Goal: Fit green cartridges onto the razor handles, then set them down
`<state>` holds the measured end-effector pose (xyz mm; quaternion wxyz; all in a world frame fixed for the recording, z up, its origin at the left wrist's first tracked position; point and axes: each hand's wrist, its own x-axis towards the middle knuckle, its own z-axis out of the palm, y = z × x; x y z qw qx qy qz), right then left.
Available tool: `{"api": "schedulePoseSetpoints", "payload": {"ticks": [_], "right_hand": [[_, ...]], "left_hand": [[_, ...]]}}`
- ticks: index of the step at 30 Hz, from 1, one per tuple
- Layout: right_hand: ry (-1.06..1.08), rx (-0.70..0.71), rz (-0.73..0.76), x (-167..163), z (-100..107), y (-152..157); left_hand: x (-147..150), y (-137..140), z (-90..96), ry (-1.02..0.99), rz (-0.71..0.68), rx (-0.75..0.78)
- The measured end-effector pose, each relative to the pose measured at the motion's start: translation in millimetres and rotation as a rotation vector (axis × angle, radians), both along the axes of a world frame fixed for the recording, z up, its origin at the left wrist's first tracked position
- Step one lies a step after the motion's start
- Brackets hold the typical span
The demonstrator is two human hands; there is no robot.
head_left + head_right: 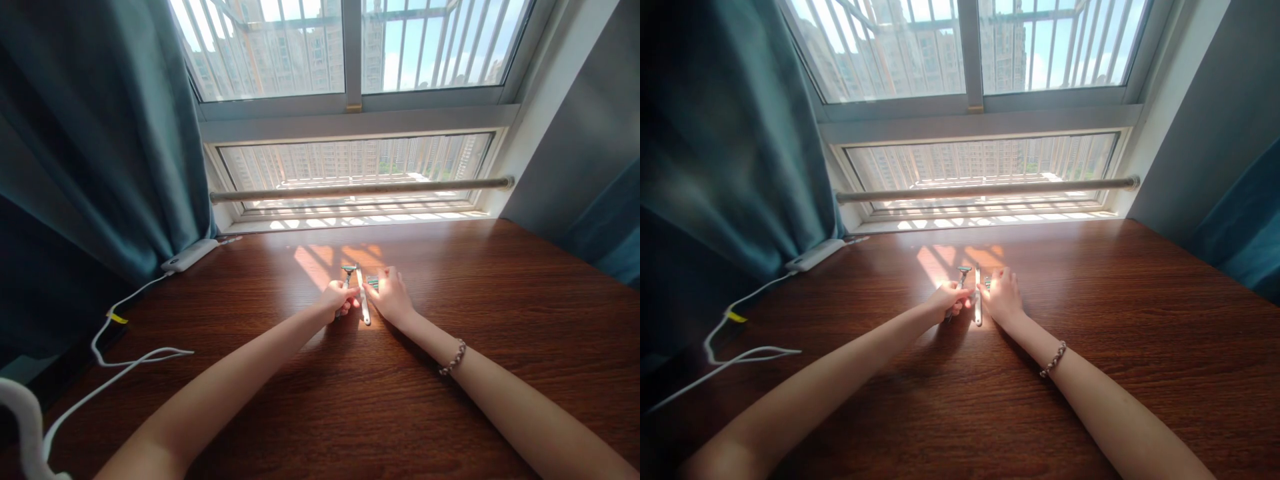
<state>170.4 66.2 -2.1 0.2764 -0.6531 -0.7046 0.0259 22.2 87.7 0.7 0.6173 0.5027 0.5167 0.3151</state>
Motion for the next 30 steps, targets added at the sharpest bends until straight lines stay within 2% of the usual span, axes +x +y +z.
{"api": "schedulePoseSetpoints", "payload": {"ticks": [4, 9, 12, 15, 21, 30], "right_hand": [[0.040, 0.075, 0.230, -8.5, 2.7, -22.8], [0.072, 0.177, 0.549, -15.7, -0.8, -48.8], [0.037, 0.188, 0.630, -16.0, -1.5, -56.0], [-0.012, 0.148, 0.631, -15.3, -0.7, -58.6], [-0.061, 0.140, 0.453, -12.5, -4.5, -53.8], [0.034, 0.064, 0.471, -11.2, -14.2, -44.9]], "left_hand": [[-18.2, -13.4, 7.0, -0.147, -0.081, -0.023], [-31.6, -28.4, 7.1, -0.316, -0.107, -0.061], [-36.6, -35.9, 5.8, -0.377, -0.099, -0.054], [-40.0, -41.4, 5.1, -0.420, -0.063, -0.027], [-43.6, -43.3, 3.7, -0.470, 0.021, 0.004], [-41.5, -45.3, 1.0, -0.462, -0.024, 0.013]]}}
